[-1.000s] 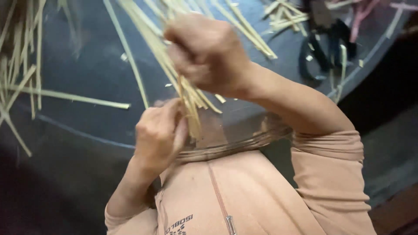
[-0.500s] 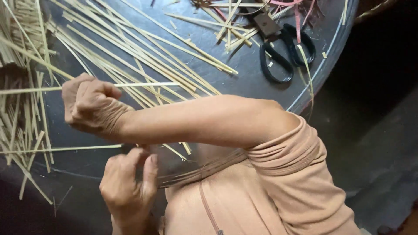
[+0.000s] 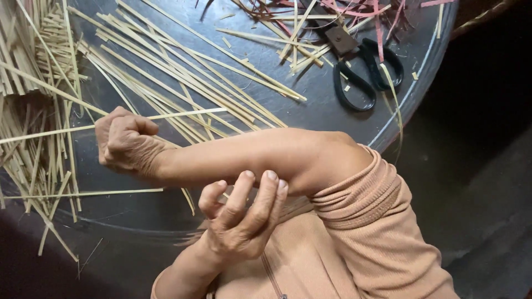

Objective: The person weaves thin bamboo strips by hand on a round metal table, laying down a base of parallel strips and interlacing additional strips to form a grid. The person repeatedly picks up strips, aligns them, and presses the weave flat, building a small woven mat.

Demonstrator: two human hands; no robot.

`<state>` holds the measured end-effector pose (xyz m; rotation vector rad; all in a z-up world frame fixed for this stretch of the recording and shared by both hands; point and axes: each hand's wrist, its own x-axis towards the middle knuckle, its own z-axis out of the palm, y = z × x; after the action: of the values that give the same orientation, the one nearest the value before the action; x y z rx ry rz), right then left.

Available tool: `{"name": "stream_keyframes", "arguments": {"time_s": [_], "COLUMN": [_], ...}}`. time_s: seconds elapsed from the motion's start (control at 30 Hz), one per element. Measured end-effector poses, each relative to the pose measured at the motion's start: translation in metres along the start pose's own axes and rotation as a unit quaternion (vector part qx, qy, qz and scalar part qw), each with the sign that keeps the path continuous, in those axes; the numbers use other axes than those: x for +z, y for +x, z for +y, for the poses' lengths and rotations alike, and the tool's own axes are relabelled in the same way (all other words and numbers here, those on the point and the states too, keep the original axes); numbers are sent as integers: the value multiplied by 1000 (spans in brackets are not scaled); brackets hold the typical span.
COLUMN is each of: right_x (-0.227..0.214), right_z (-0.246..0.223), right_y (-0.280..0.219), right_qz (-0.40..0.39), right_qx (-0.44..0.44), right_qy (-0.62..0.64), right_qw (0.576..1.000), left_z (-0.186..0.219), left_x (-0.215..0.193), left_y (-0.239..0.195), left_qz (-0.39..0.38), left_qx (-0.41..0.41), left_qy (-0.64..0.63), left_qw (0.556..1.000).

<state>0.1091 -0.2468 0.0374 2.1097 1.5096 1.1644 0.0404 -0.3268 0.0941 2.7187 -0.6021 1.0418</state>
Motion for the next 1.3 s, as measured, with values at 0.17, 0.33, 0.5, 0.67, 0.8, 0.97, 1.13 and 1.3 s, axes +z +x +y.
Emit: {"name": "stream_keyframes", "arguments": {"time_s": [0.17,0.33,0.5,0.67,0.8,0.97,1.13,1.3], "right_x": [-2,-4,-9,-17,-21,34,61,62], "right_z": [-3,-5,-18,-38,-17,56,120,113], "right_y": [-1,-7,-9,-9,-17,-34,-90,-114], "right_qz": [3,5,31,51,90,53,-69,-238], "right_qx": [4,-9,0,-4,58,20,63,109], "right_qy": [39,57,63,117,133,292,482,353], "right_qw": [999,998,998,992,985,955,871,898], "left_z": [1,3,3,11,9,-14,-55,-54], "left_x": [4,4,-2,2,-2,-2,11,35], "left_y": [5,5,11,39,43,1,-78,-94], "left_qz": [32,45,46,-58,-38,5,-84,-219], "left_qx": [37,52,8,3,16,1,-311,-445], "left_qy": [46,49,-102,-175,-215,-134,155,164], "left_qw": [998,996,994,983,976,991,934,853]}}
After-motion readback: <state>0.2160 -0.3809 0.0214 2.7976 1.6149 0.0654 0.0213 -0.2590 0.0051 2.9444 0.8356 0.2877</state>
